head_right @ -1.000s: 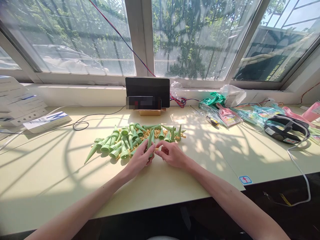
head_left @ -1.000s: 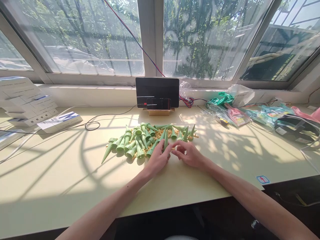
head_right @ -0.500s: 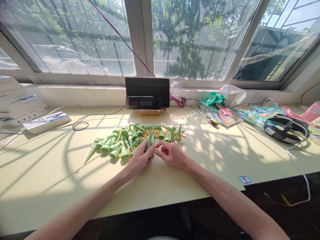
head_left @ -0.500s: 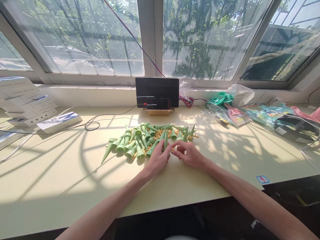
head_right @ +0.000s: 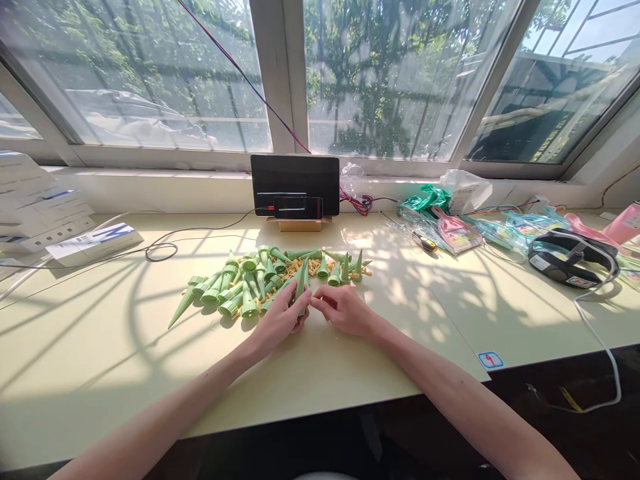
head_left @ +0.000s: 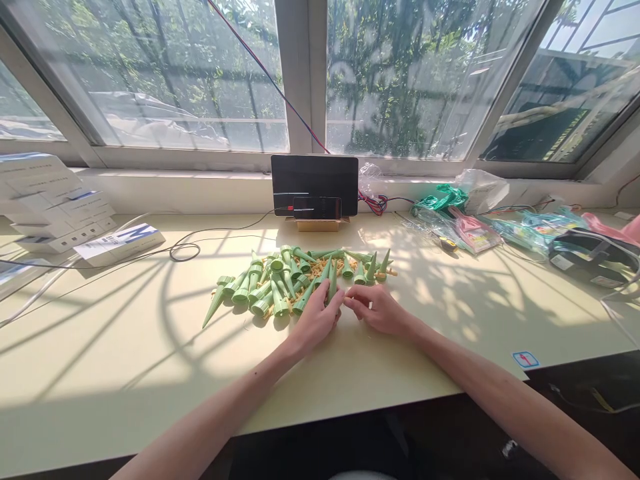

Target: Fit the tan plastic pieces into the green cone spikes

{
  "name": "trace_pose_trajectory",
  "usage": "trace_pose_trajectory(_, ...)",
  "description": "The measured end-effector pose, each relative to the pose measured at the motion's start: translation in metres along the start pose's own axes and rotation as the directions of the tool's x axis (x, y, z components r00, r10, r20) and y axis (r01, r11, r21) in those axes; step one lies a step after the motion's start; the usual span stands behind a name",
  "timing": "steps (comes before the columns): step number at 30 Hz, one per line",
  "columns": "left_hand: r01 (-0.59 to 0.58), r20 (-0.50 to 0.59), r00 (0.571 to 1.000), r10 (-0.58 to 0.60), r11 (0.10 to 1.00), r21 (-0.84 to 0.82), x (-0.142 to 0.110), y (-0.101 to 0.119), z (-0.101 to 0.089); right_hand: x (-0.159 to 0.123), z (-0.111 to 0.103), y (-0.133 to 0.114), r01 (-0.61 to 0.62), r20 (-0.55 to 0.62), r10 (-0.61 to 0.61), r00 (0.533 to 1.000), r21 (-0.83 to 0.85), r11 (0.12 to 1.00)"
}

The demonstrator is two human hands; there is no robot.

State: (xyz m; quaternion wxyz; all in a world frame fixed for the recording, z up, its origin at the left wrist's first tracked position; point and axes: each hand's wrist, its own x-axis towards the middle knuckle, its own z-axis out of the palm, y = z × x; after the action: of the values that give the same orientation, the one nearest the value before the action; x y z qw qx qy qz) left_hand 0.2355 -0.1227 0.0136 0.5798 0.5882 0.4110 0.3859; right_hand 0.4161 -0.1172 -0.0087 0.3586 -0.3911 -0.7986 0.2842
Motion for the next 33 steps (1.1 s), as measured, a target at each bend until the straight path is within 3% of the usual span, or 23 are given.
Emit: trace_pose_trajectory(33,-0.005,-0.010,1.000,0.005,1.000,0.006,0.0005,-0.0014,-0.0007,-0.0013,0.0010,-0.0004,-0.027,-0.010,0.027,1.000,0.050,0.998)
